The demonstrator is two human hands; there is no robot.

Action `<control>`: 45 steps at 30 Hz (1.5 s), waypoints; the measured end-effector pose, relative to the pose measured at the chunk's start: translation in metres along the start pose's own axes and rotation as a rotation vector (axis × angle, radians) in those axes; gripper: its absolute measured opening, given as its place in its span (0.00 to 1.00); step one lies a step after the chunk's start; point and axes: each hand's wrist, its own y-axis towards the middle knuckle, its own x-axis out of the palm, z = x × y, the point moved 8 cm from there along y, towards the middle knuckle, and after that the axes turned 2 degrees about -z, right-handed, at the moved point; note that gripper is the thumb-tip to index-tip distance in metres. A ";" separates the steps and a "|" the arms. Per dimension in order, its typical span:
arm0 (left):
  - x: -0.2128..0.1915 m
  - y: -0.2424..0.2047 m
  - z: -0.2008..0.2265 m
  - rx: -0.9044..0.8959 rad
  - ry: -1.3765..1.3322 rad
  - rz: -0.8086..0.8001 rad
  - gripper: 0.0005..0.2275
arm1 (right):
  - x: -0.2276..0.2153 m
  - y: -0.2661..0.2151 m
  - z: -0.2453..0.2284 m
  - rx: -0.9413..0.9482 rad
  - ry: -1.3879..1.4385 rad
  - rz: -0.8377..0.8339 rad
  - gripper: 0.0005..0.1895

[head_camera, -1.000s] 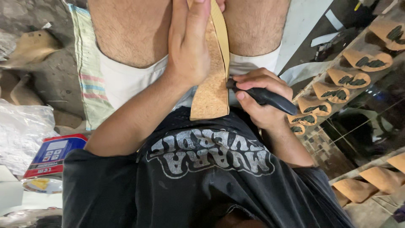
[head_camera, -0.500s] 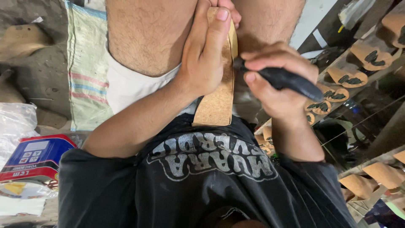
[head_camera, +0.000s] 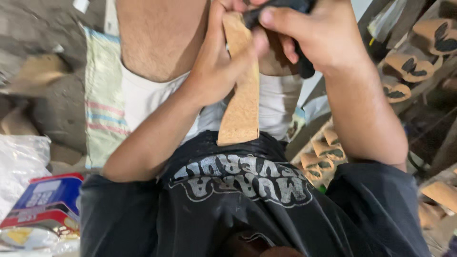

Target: The person assembles sandals by attaching a rubber sole to a cork base using a knife to press the edges. They repeatedly pick up a sole, align it with a cork base, and use the knife to secure the bond, then place the finished unit aside.

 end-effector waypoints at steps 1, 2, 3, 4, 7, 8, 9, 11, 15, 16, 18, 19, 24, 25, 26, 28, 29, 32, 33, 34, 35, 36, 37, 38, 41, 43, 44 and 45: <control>0.001 0.002 0.006 -0.031 -0.031 -0.039 0.26 | -0.002 -0.009 -0.006 -0.052 0.030 0.022 0.10; 0.005 -0.005 0.012 -0.106 -0.089 -0.076 0.33 | -0.004 -0.021 -0.011 -0.103 0.060 0.043 0.11; 0.009 -0.012 0.019 -0.177 -0.144 -0.110 0.40 | -0.005 -0.035 -0.022 -0.219 -0.005 0.051 0.11; 0.012 -0.012 0.037 -0.073 -0.032 -0.144 0.38 | -0.003 -0.051 -0.029 -0.335 -0.070 0.060 0.11; 0.027 -0.021 0.077 0.082 0.192 -0.224 0.32 | 0.007 -0.092 -0.028 -0.477 -0.020 0.105 0.12; 0.034 -0.025 0.082 0.043 0.200 -0.239 0.31 | 0.010 -0.102 -0.031 -0.544 -0.025 0.085 0.12; 0.041 -0.028 0.086 -0.005 0.204 -0.259 0.30 | 0.015 -0.113 -0.033 -0.603 -0.027 0.071 0.11; 0.052 -0.034 0.112 0.238 0.428 -0.260 0.30 | 0.020 -0.132 -0.039 -0.682 -0.056 0.079 0.11; 0.071 -0.042 0.130 0.456 0.594 -0.314 0.30 | 0.025 -0.160 -0.054 -0.746 -0.145 0.163 0.11; 0.075 -0.044 0.131 0.477 0.604 -0.332 0.30 | 0.026 -0.166 -0.057 -0.755 -0.158 0.188 0.10; 0.083 -0.045 0.130 0.504 0.613 -0.362 0.31 | 0.026 -0.180 -0.061 -0.767 -0.184 0.241 0.10; 0.086 -0.046 0.131 0.519 0.622 -0.372 0.31 | 0.026 -0.185 -0.063 -0.771 -0.195 0.270 0.10; 0.098 -0.051 0.132 0.619 0.745 -0.402 0.31 | 0.025 -0.193 -0.060 -0.780 -0.212 0.321 0.09; 0.099 -0.052 0.131 0.658 0.770 -0.394 0.29 | 0.024 -0.194 -0.059 -0.773 -0.206 0.323 0.09; 0.101 -0.053 0.129 0.697 0.794 -0.386 0.26 | 0.024 -0.196 -0.056 -0.766 -0.199 0.325 0.09; 0.103 -0.057 0.117 0.734 0.849 -0.386 0.24 | 0.019 -0.199 -0.046 -0.703 -0.185 0.338 0.10; 0.103 -0.061 0.108 0.729 0.879 -0.399 0.23 | 0.018 -0.202 -0.038 -0.664 -0.176 0.341 0.10; 0.109 -0.083 0.074 0.712 0.975 -0.462 0.27 | 0.015 -0.214 -0.009 -0.532 -0.165 0.296 0.10; 0.110 -0.087 0.064 0.727 1.015 -0.482 0.29 | 0.016 -0.215 -0.003 -0.513 -0.171 0.260 0.10; 0.108 -0.094 0.059 0.778 0.987 -0.492 0.33 | 0.018 -0.215 0.002 -0.495 -0.175 0.224 0.10; 0.106 -0.104 0.054 0.819 0.955 -0.500 0.36 | 0.019 -0.217 0.009 -0.461 -0.177 0.215 0.10; 0.105 -0.114 0.047 0.859 0.921 -0.506 0.39 | 0.021 -0.218 0.015 -0.427 -0.178 0.206 0.09; 0.105 -0.122 0.038 0.894 0.939 -0.513 0.40 | 0.023 -0.219 0.021 -0.401 -0.180 0.198 0.09; 0.105 -0.129 0.029 0.929 0.956 -0.521 0.40 | 0.024 -0.220 0.025 -0.397 -0.142 0.203 0.09; 0.103 -0.142 0.007 1.048 0.978 -0.522 0.39 | 0.021 -0.220 0.038 -0.359 -0.095 0.220 0.08; 0.107 -0.150 0.006 1.035 0.936 -0.591 0.39 | 0.018 -0.223 0.051 -0.275 -0.137 0.228 0.07; 0.108 -0.150 0.008 0.982 0.889 -0.663 0.39 | 0.018 -0.223 0.056 -0.276 -0.117 0.218 0.08; 0.106 -0.141 0.015 0.874 0.793 -0.709 0.39 | 0.017 -0.223 0.062 -0.278 -0.100 0.210 0.08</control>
